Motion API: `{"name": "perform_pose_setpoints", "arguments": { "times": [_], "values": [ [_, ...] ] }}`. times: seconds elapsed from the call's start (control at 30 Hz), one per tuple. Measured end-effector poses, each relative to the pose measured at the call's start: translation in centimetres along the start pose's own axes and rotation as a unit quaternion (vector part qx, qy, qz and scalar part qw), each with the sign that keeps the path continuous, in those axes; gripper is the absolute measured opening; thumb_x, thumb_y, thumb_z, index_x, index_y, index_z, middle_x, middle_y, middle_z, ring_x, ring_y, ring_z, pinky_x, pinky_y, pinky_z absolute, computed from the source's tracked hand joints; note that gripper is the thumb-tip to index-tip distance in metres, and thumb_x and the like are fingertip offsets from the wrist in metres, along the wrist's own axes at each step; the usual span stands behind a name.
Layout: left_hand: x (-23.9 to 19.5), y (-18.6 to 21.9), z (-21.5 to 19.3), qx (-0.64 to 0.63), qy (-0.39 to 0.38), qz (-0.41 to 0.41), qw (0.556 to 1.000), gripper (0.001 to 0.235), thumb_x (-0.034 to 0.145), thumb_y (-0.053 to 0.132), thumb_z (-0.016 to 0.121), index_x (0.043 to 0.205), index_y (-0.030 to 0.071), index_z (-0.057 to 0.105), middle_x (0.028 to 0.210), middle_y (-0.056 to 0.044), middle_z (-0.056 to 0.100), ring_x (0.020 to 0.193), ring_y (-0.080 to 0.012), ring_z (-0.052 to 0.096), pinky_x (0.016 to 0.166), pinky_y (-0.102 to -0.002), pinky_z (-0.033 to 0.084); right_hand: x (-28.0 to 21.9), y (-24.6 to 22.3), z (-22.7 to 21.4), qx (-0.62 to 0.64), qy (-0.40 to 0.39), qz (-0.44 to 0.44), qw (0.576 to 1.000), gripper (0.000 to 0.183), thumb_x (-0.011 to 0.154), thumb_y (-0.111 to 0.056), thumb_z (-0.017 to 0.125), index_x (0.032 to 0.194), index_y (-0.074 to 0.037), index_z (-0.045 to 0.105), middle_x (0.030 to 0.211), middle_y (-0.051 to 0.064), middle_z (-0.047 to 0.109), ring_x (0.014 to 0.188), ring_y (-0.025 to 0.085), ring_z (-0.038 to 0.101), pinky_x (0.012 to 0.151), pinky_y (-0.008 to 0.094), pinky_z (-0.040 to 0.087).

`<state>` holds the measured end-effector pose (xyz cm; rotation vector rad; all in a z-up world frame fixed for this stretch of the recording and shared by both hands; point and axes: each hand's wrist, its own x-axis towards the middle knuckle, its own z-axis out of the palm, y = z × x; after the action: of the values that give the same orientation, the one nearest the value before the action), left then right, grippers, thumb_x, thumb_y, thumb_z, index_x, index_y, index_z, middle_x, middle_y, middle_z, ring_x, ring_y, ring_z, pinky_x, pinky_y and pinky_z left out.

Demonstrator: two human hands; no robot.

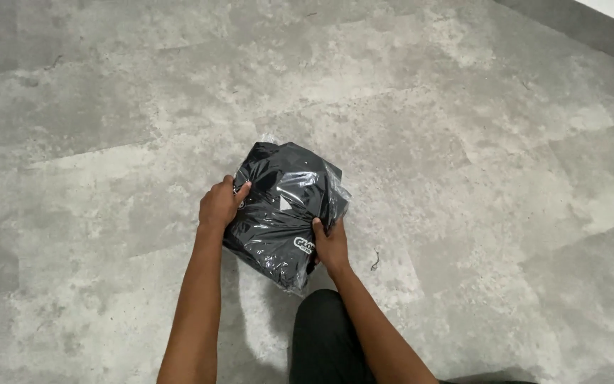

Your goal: The person folds a black shirt and places it into a clear plastic bag, smoothing the package and stacking it with others. The process is repeated with additional shirts, each being folded and bagged individually.

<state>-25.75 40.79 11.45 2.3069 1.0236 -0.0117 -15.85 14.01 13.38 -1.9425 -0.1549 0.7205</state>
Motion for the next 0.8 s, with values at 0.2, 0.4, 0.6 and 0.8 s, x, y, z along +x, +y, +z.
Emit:
{"name": "perform_pose_setpoints", "arguments": {
  "times": [0.2,0.4,0.6,0.8],
  "values": [
    [-1.2,0.5,-0.7,0.001,0.056,0.010,0.998,0.065,0.106,0.065,0.051,0.109,0.002,0.065,0.095,-0.022,0.072,0.096,-0.0424,0.075,0.079,-0.053,0.061,0.5,3.0,-0.9,0.101,0.030,0.008,0.994,0.056,0.112,-0.045,0.050,0.141,0.003,0.047,0.072,0.017,0.067,0.046,0.022,0.062,0.039,0.035,0.052],
    [-8.1,1.8,-2.3,-0.188,0.312,-0.202,0.909,0.071,0.095,0.066,0.071,0.146,0.021,0.050,0.142,-0.012,0.054,0.133,-0.0450,0.048,0.102,-0.073,0.038,-2.8,0.3,-3.3,0.043,0.045,0.078,0.995,0.094,0.096,-0.062,0.070,0.157,-0.003,0.031,0.154,0.028,0.043,0.140,0.040,0.050,0.108,0.055,0.054],
    [-15.0,14.2,-5.4,-0.607,0.110,-0.305,0.726,0.134,0.084,0.082,0.065,0.168,0.002,0.000,0.169,-0.038,0.004,0.158,-0.0524,0.015,0.126,-0.069,0.017,-4.4,-2.2,-2.7,0.088,-0.081,0.163,0.979,0.133,0.083,-0.075,0.079,0.169,-0.008,0.002,0.167,0.035,0.019,0.147,0.056,0.036,0.101,0.068,0.055],
    [-13.0,10.9,-1.3,-0.659,0.162,-0.289,0.676,0.106,0.090,0.069,0.069,0.163,0.006,0.023,0.164,-0.032,0.030,0.152,-0.0481,0.037,0.120,-0.059,0.041,-5.3,-5.2,-2.6,0.146,-0.101,0.164,0.970,0.127,0.089,-0.061,0.078,0.169,-0.008,-0.007,0.170,0.036,0.008,0.149,0.060,0.032,0.104,0.070,0.051]
  ]
}}
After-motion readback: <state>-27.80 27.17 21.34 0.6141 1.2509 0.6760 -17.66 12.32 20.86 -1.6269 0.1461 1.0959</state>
